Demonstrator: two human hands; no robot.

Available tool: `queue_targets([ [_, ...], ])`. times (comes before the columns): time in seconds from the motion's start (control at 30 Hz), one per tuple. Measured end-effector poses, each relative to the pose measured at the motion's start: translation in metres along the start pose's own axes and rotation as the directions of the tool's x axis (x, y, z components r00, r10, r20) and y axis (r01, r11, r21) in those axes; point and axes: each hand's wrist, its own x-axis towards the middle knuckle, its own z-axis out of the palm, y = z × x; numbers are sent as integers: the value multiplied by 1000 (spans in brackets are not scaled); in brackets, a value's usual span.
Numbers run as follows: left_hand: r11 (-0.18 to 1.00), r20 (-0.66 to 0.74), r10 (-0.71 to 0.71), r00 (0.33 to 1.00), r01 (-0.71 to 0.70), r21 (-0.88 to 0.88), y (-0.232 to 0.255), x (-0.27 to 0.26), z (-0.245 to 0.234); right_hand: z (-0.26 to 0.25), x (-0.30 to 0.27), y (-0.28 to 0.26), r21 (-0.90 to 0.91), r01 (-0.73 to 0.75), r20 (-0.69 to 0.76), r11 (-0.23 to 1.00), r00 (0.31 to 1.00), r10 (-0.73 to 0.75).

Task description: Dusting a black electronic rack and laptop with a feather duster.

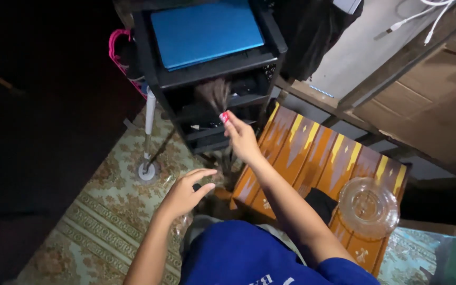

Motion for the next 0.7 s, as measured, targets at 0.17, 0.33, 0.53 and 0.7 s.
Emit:
queue_targets([
  [0.17,999,-7,40,999,-40,-26,-16,14,-15,3,-7,-1,-340,185,199,922,972,-121],
  [0.33,995,9,-75,997,75,-62,-5,17,-20,-2,4,17,-366,129,36,922,992,-124],
  [0.53,999,-19,-29,999,29,-27,-30,9,-3,-11,1,32,-443,15,-65,896,997,-49],
  [0.7,973,4,-200,980,199,-121,-19,-8,10,-16,-8,51,-338,76,-47,938,994,-97],
])
